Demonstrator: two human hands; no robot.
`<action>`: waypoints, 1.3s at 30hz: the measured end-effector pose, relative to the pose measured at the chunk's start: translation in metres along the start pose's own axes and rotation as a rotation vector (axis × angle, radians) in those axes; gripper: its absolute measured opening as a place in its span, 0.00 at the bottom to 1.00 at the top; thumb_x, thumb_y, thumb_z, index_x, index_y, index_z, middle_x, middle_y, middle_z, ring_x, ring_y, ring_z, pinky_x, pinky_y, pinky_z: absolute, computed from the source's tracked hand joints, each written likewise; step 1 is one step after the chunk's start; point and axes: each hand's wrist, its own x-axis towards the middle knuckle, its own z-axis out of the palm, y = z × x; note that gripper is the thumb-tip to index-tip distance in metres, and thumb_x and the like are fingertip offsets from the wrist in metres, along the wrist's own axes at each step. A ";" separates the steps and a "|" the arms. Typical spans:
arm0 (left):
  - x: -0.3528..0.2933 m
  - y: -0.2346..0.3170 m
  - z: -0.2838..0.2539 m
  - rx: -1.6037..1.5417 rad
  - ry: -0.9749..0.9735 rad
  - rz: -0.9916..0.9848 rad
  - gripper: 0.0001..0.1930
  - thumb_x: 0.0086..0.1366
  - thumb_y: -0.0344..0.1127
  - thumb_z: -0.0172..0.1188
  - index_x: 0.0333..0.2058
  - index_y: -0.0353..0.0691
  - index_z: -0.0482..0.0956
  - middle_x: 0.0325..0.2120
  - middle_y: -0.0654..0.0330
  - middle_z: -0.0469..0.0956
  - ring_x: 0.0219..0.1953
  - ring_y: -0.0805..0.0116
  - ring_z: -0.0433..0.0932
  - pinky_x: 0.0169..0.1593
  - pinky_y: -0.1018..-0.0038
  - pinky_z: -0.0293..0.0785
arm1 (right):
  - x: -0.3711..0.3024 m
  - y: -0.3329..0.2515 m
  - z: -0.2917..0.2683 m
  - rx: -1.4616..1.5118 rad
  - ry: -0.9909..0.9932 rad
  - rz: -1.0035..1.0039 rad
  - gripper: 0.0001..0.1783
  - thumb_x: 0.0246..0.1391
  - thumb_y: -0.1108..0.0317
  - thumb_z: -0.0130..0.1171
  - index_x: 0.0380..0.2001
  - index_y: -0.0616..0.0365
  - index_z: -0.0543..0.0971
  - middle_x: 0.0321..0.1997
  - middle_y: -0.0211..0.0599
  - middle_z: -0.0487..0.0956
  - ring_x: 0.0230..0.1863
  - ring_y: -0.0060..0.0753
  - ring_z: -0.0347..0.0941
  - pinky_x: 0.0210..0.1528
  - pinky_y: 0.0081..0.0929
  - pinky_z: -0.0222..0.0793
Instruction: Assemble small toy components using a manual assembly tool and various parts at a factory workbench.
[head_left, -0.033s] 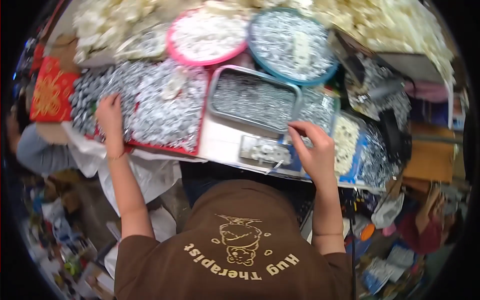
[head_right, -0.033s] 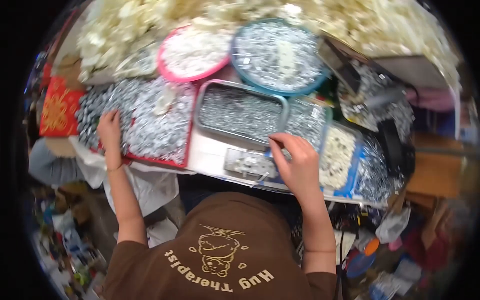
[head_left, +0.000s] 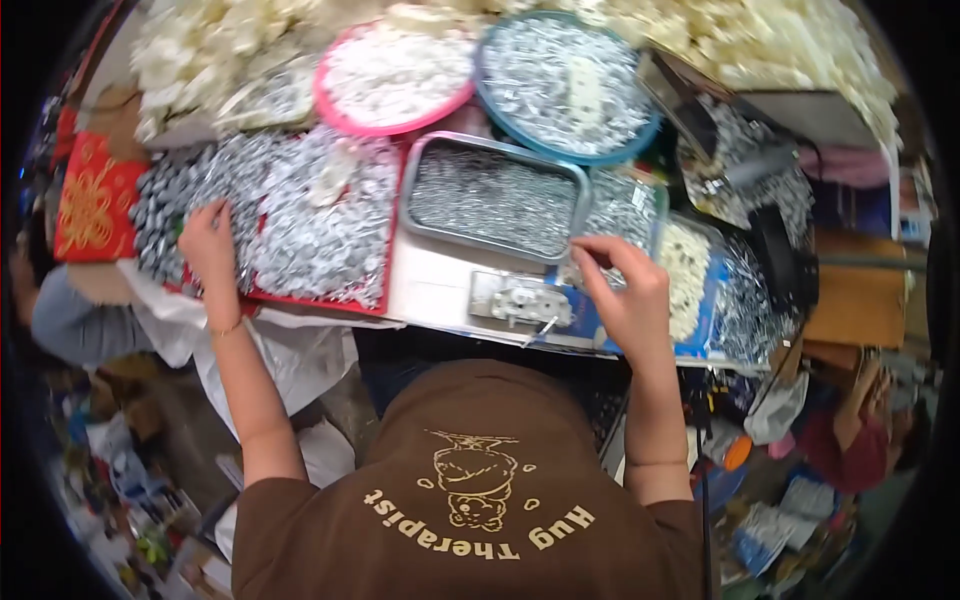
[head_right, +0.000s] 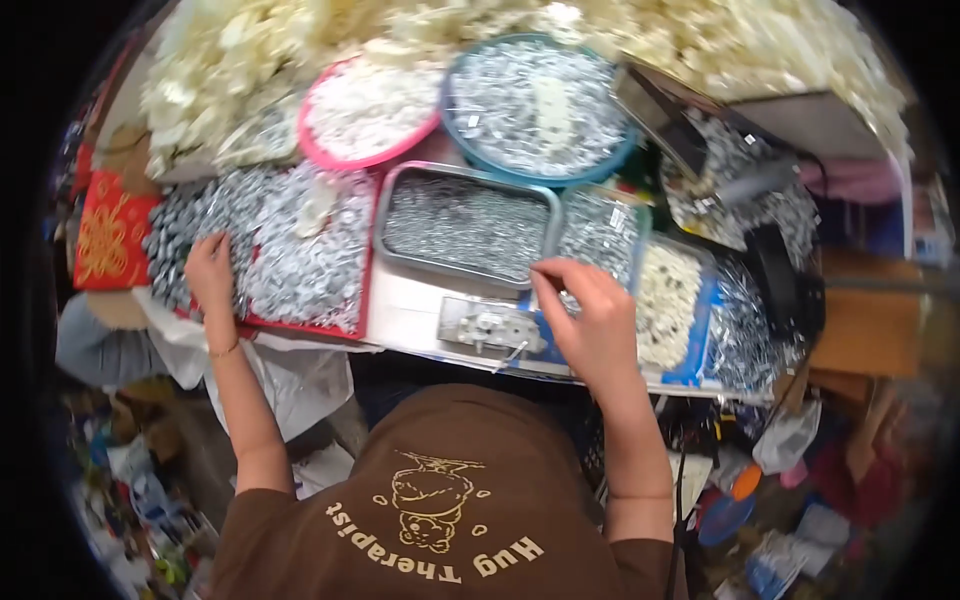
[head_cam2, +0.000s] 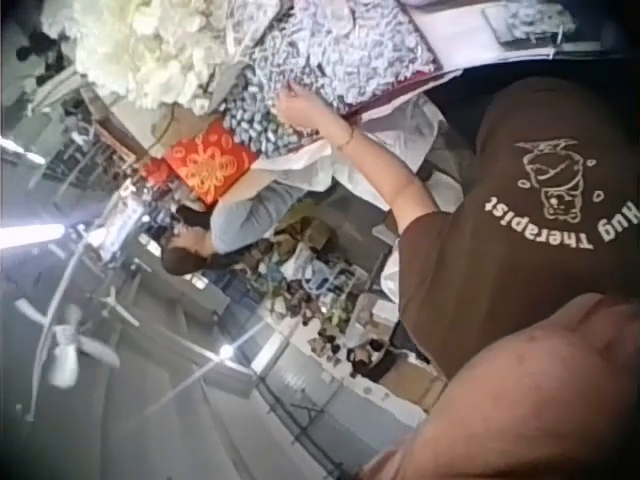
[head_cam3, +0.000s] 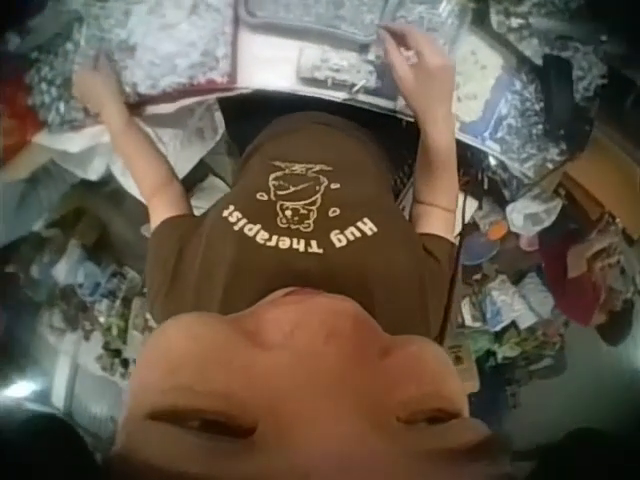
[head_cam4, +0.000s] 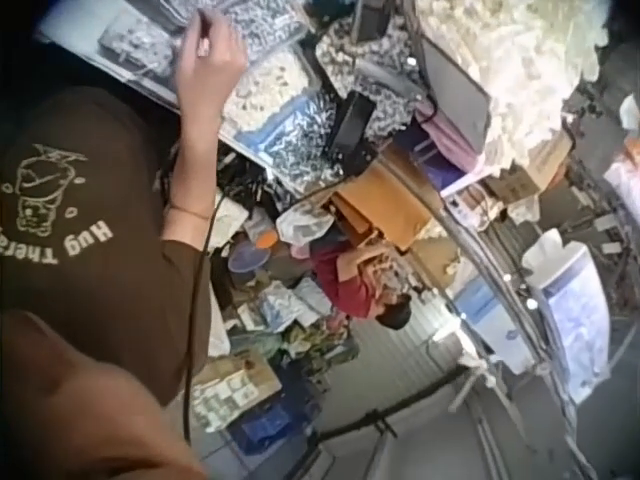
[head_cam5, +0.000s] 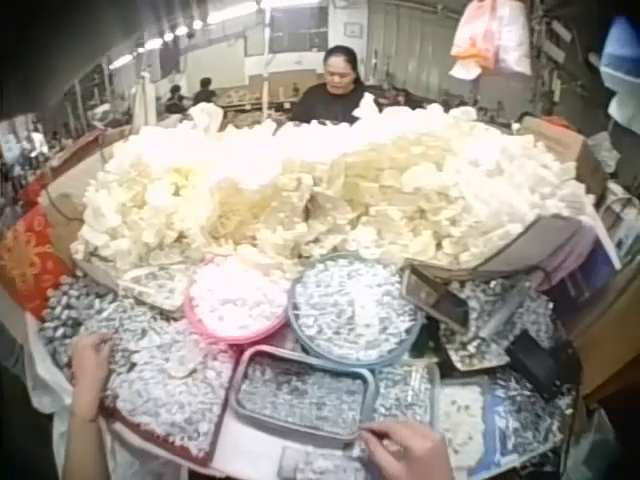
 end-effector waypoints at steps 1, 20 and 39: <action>0.002 0.004 -0.002 0.020 0.068 0.108 0.09 0.64 0.36 0.65 0.37 0.38 0.87 0.34 0.50 0.84 0.38 0.49 0.82 0.44 0.62 0.77 | -0.001 0.001 -0.010 -0.028 0.062 0.013 0.08 0.55 0.75 0.67 0.39 0.63 0.84 0.35 0.38 0.85 0.36 0.28 0.81 0.42 0.25 0.75; -0.050 0.151 -0.046 -1.162 -0.078 -0.195 0.06 0.65 0.23 0.66 0.40 0.33 0.82 0.34 0.63 0.81 0.36 0.80 0.77 0.43 0.83 0.72 | 0.053 0.109 -0.096 -0.684 0.305 0.330 0.14 0.59 0.60 0.65 0.38 0.61 0.83 0.37 0.50 0.84 0.40 0.45 0.83 0.43 0.37 0.75; -0.100 0.229 -0.035 -1.289 -0.357 0.062 0.07 0.68 0.27 0.62 0.43 0.35 0.84 0.36 0.60 0.80 0.39 0.72 0.77 0.46 0.76 0.73 | -0.032 -0.026 0.003 -0.033 -0.136 -0.130 0.12 0.45 0.74 0.73 0.35 0.58 0.82 0.37 0.37 0.77 0.40 0.38 0.73 0.43 0.32 0.69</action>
